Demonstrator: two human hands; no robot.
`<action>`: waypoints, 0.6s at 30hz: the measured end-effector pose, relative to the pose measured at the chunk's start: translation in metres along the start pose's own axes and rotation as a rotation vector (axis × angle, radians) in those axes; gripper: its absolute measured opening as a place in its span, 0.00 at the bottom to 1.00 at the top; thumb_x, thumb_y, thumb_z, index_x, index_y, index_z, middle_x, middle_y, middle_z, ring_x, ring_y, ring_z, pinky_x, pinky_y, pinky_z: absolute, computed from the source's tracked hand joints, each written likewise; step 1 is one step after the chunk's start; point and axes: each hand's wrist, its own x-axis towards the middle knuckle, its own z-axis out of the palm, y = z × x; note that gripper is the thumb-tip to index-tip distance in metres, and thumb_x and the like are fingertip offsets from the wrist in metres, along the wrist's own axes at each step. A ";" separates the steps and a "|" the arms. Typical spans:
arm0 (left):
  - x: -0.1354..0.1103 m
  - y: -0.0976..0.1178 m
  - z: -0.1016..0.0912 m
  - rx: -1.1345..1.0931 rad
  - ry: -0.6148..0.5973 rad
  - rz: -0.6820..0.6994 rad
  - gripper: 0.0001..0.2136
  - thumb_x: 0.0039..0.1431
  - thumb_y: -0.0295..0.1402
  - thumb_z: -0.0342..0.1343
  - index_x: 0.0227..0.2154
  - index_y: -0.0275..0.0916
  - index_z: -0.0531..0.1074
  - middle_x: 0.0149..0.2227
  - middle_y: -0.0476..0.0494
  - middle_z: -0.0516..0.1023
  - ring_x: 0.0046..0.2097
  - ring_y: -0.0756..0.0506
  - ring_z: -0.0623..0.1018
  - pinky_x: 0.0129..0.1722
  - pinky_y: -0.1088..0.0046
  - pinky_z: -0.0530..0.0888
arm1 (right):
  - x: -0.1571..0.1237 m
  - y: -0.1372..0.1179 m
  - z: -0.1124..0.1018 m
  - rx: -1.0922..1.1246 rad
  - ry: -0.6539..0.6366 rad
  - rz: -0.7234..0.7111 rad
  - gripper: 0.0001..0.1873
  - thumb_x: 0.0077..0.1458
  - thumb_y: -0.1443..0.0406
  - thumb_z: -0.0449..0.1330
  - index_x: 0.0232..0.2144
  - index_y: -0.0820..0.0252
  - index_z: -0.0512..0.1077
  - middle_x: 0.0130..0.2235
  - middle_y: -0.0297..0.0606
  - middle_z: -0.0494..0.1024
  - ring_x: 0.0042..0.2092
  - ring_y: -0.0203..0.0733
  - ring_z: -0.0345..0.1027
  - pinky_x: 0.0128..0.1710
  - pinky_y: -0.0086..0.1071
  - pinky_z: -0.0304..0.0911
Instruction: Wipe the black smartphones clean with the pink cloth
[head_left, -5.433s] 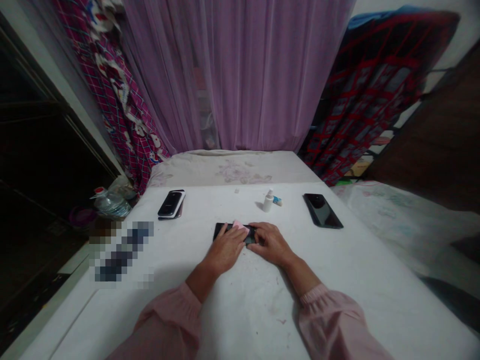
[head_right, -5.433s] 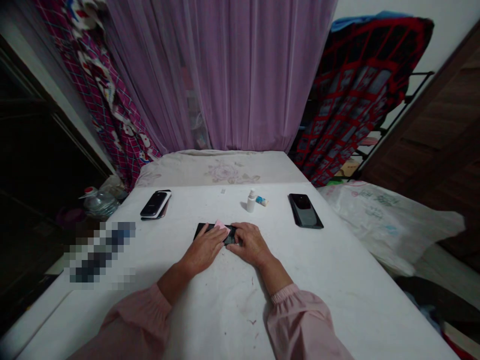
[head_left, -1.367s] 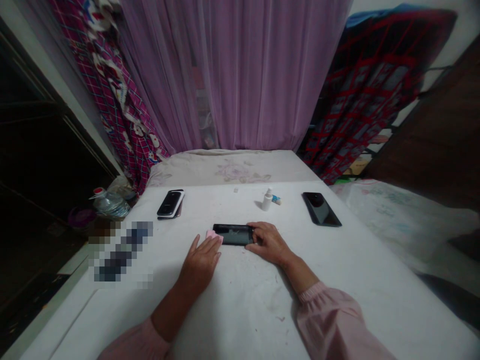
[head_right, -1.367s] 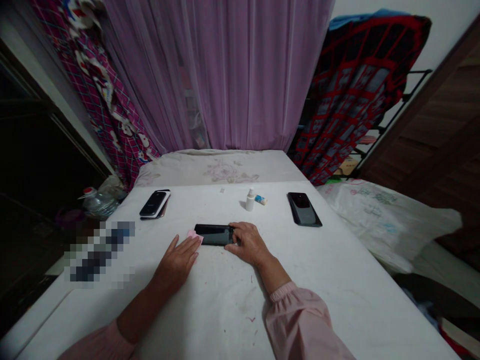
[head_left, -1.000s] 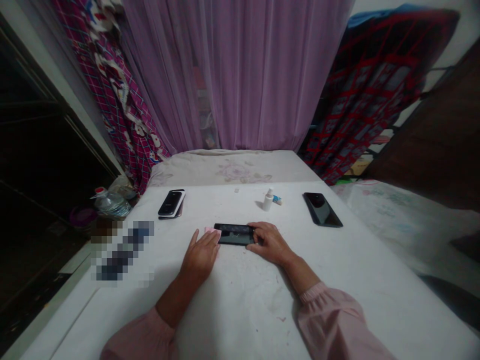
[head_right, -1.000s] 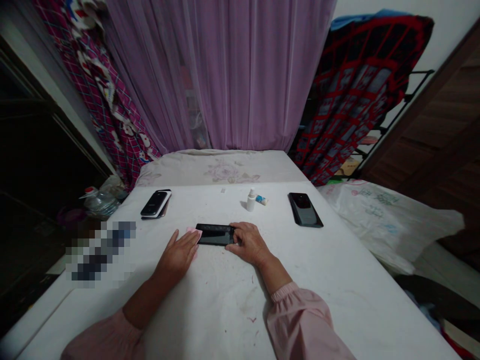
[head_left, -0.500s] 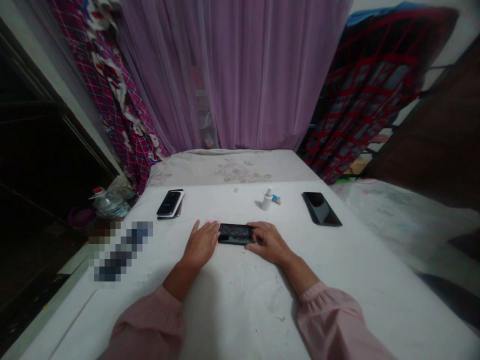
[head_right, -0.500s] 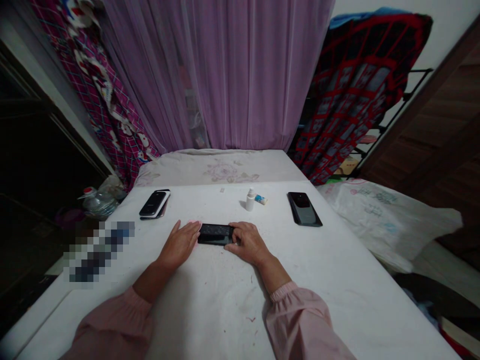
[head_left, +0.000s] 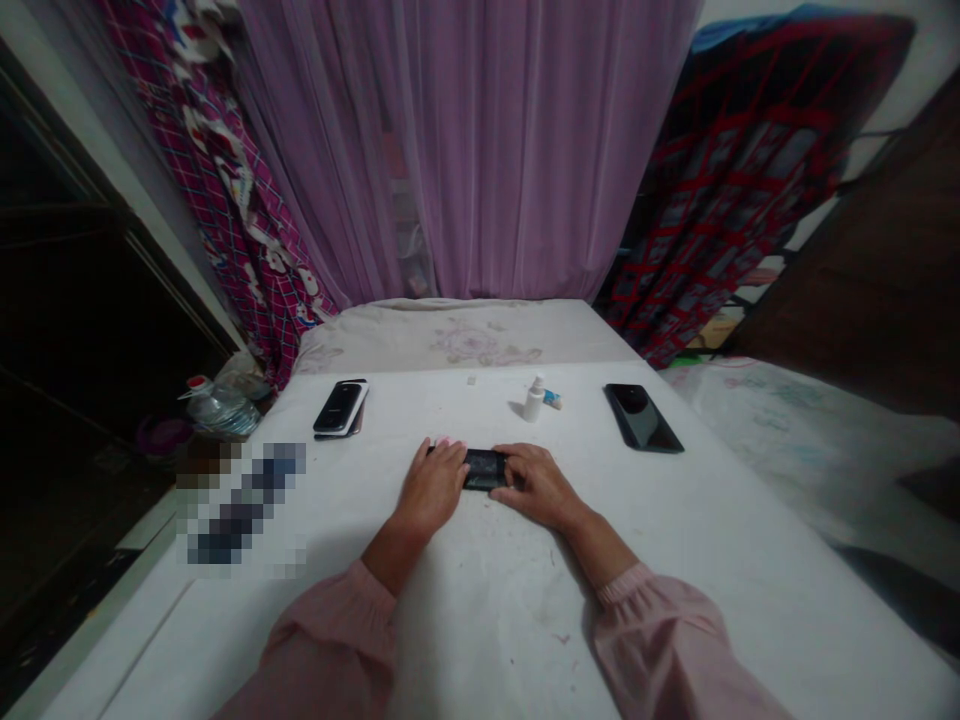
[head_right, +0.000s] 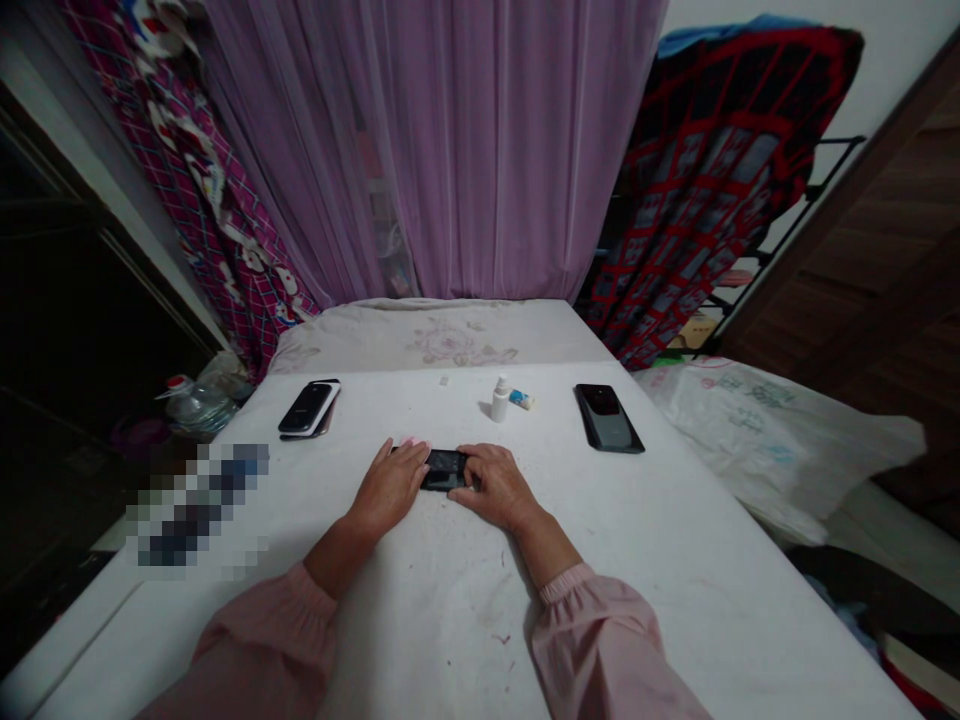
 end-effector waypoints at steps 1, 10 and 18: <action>0.002 0.003 0.001 -0.009 -0.004 0.011 0.17 0.68 0.31 0.43 0.55 0.38 0.69 0.56 0.41 0.75 0.61 0.40 0.70 0.63 0.53 0.61 | 0.000 0.000 0.000 0.001 0.003 -0.002 0.15 0.49 0.57 0.67 0.24 0.55 0.65 0.51 0.43 0.77 0.52 0.52 0.69 0.50 0.47 0.60; 0.009 0.018 0.006 -0.082 -0.087 0.094 0.18 0.69 0.31 0.43 0.58 0.36 0.66 0.59 0.40 0.71 0.64 0.41 0.66 0.64 0.53 0.58 | 0.000 0.000 0.002 0.015 0.029 -0.014 0.14 0.50 0.58 0.66 0.22 0.56 0.66 0.50 0.44 0.77 0.51 0.51 0.70 0.50 0.46 0.61; -0.002 0.018 0.007 -0.121 -0.075 0.187 0.19 0.69 0.33 0.43 0.59 0.39 0.64 0.61 0.43 0.70 0.65 0.43 0.64 0.65 0.56 0.57 | 0.000 0.000 0.002 0.016 0.033 -0.024 0.16 0.51 0.55 0.66 0.22 0.56 0.66 0.50 0.44 0.77 0.52 0.51 0.70 0.50 0.47 0.61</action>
